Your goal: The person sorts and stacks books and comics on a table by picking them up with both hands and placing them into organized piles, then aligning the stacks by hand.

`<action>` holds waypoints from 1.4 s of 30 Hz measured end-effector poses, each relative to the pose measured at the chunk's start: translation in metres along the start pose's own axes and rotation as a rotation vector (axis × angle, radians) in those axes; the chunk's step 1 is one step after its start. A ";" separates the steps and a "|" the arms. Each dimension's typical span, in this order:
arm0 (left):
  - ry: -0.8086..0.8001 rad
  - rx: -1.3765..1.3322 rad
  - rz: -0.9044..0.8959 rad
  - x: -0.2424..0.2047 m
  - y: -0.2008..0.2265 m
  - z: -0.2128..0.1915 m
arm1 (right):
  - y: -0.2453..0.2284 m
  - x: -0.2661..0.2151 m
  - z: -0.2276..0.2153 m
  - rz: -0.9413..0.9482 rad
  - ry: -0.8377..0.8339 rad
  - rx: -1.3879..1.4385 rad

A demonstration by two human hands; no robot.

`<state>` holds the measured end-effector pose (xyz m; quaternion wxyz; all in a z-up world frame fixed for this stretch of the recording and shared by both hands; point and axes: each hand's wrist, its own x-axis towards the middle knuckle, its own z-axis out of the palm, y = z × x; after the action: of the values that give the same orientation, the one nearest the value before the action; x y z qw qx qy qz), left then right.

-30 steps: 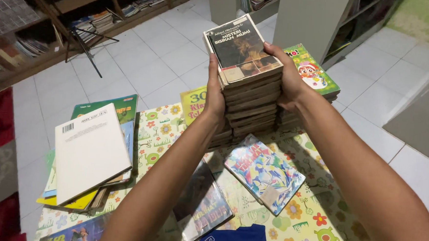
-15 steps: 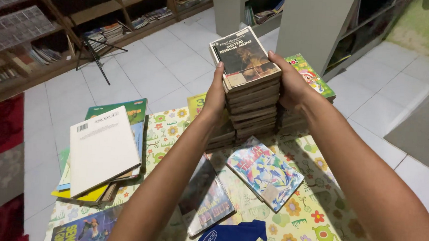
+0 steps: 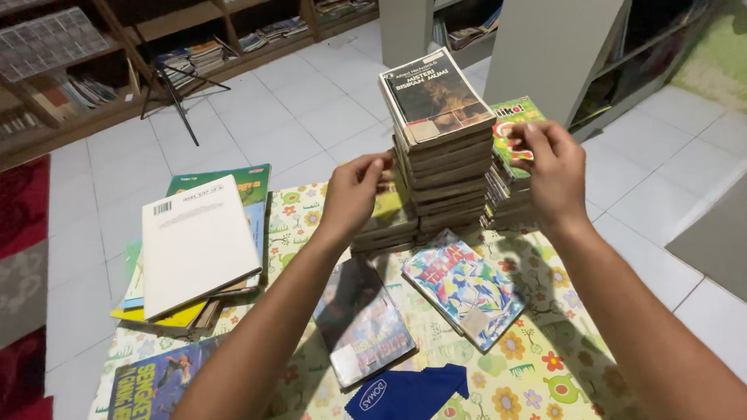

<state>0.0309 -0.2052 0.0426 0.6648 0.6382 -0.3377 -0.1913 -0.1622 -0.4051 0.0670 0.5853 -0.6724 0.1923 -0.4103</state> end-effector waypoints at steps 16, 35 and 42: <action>-0.102 0.957 -0.169 -0.134 -0.035 -0.109 | 0.059 -0.119 0.063 0.003 -0.414 -0.488; -0.322 0.995 -0.460 -0.162 -0.022 -0.100 | 0.053 -0.135 0.117 0.046 -0.729 -0.850; -0.158 0.491 -0.556 -0.164 -0.043 -0.096 | 0.060 -0.136 0.113 0.061 -0.714 -0.797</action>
<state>-0.0090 -0.0285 -0.0290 0.3866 0.8291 -0.2379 -0.3264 -0.1415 -0.2481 -0.0321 0.3252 -0.9344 0.1414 -0.0341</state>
